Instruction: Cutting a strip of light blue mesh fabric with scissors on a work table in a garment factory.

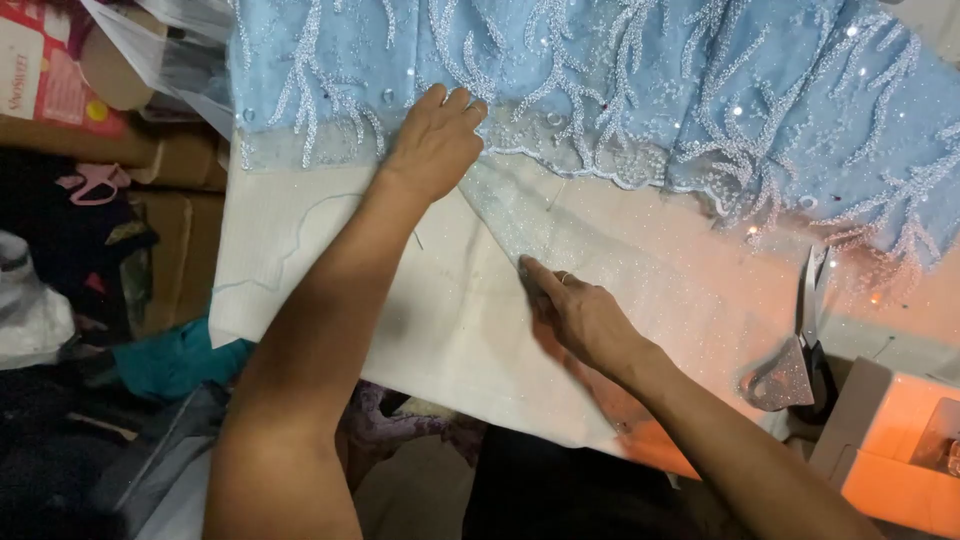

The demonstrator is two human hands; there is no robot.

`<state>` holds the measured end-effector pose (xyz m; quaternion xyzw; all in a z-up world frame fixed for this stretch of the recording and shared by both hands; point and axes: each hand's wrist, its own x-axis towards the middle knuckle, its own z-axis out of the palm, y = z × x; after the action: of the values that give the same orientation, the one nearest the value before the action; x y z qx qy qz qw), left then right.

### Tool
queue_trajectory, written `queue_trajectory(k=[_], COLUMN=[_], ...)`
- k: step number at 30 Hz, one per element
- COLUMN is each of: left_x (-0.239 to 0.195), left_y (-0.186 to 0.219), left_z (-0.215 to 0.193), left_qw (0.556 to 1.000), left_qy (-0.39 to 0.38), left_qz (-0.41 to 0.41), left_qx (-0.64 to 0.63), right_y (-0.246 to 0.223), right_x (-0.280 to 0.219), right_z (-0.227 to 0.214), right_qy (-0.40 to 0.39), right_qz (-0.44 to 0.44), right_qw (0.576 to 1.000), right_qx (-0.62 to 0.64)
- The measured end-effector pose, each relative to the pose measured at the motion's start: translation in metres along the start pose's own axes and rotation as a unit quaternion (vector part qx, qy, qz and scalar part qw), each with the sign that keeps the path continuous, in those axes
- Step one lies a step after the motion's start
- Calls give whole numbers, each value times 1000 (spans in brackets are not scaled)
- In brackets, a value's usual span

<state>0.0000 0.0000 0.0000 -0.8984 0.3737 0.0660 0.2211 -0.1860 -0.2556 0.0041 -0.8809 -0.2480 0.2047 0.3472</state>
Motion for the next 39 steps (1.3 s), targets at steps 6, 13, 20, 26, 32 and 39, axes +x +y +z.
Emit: queue_trajectory(k=[6,13,20,26,32,39], left_x=[-35,-31,-30,-26,-23,-80], left_y=[-29,-24,-21,-16,-31,53], left_z=[-44,-10,-26,-28,-39,-54], left_qw=[920,921,981,988,971,839], left_qy=[-64,29,-5,-22,-60,464], left_qz=[-86,-122,-54,-86,-196,-239], left_qx=[-376,-368,-189,-128,-122,-155], right_y=[-10,-3,-13,-10,-14,-19], right_x=[10,28,33,34,42,46], right_z=[-7,7,5,4,0,-1], right_qy=[62,161,177,149,137,157], right_qz=[-28,-98,-174,-171,-171,-179], right_qw=[985,940,947,950,945,941], right_qx=[-161,-283,-205,-215,-244,-242])
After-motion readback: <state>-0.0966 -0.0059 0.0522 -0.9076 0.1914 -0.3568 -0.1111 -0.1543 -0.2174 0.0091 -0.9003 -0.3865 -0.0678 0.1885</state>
